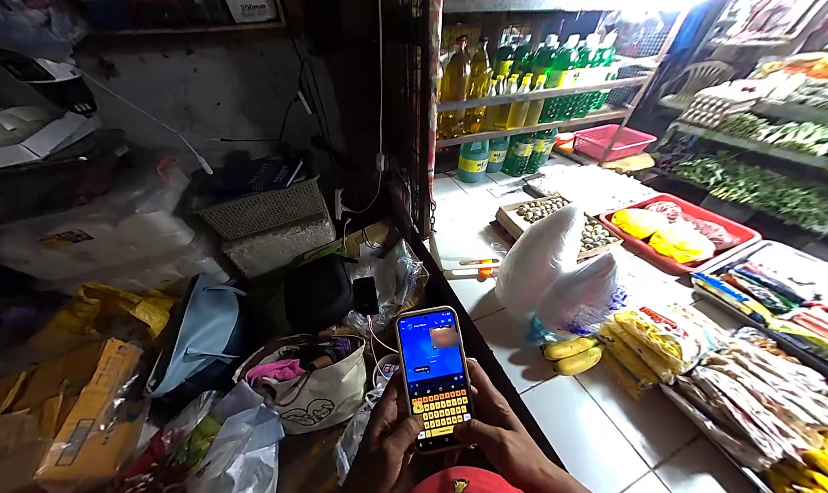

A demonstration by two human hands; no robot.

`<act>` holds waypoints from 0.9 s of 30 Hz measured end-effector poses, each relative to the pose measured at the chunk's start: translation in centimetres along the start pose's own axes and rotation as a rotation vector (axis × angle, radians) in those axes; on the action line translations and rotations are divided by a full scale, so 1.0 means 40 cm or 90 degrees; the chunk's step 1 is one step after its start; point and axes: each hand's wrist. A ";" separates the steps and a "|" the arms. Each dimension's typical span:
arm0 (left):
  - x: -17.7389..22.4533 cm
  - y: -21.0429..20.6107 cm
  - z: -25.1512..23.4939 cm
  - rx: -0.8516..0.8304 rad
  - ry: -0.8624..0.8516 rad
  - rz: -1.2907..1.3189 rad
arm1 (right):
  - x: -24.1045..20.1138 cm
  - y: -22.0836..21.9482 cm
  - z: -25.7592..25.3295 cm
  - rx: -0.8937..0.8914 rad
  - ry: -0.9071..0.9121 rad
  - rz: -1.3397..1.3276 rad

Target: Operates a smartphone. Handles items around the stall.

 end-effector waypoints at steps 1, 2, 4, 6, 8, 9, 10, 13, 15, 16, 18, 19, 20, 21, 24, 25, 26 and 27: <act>-0.001 -0.003 0.000 -0.003 -0.012 -0.013 | 0.002 -0.005 0.000 0.011 0.007 0.007; -0.003 -0.006 0.000 -0.008 -0.028 -0.030 | 0.003 -0.011 -0.001 0.027 0.014 0.015; -0.010 -0.020 0.001 0.001 -0.062 -0.070 | 0.004 -0.025 0.000 0.062 0.031 0.051; -0.019 -0.034 0.003 0.034 -0.079 -0.113 | 0.008 -0.035 -0.002 0.098 0.052 0.091; -0.022 -0.036 0.006 0.042 -0.074 -0.115 | 0.012 -0.038 -0.005 0.112 0.070 0.108; -0.023 -0.035 0.007 0.039 -0.072 -0.110 | 0.013 -0.038 -0.006 0.116 0.073 0.110; -0.024 -0.034 0.008 0.040 -0.071 -0.107 | 0.013 -0.037 -0.006 0.119 0.073 0.111; -0.021 -0.037 0.008 0.049 -0.063 -0.123 | 0.009 -0.039 -0.002 0.131 0.058 0.124; -0.021 -0.035 0.008 0.032 -0.069 -0.109 | 0.007 -0.043 -0.001 0.146 0.048 0.122; -0.021 -0.032 0.008 0.022 -0.070 -0.093 | 0.008 -0.044 -0.001 0.154 0.046 0.121; -0.021 -0.025 0.010 0.002 -0.065 -0.062 | 0.008 -0.044 -0.001 0.156 0.044 0.112; -0.022 -0.021 0.010 -0.003 -0.062 -0.044 | 0.008 -0.042 0.000 0.151 0.040 0.104; -0.023 -0.016 0.010 -0.009 -0.057 -0.026 | 0.007 -0.040 0.002 0.143 0.033 0.094; -0.024 -0.012 0.010 -0.011 -0.052 -0.012 | 0.006 -0.038 0.003 0.136 0.023 0.077; -0.027 -0.007 0.008 -0.013 -0.046 0.010 | 0.014 -0.029 0.002 0.123 0.022 0.037; -0.028 -0.007 0.008 -0.017 -0.043 0.014 | 0.017 -0.028 0.001 0.127 0.025 0.030; -0.029 -0.005 0.009 -0.024 -0.043 0.019 | 0.018 -0.028 0.000 0.137 0.025 0.026; -0.031 -0.004 0.009 -0.027 -0.044 0.019 | 0.019 -0.029 -0.001 0.150 0.021 0.022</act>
Point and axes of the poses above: each hand's wrist, its own z-axis away from the middle knuckle, its own y-axis out of the back of the hand, x = y × z, and after that the axes turned 11 degrees about -y, right-handed
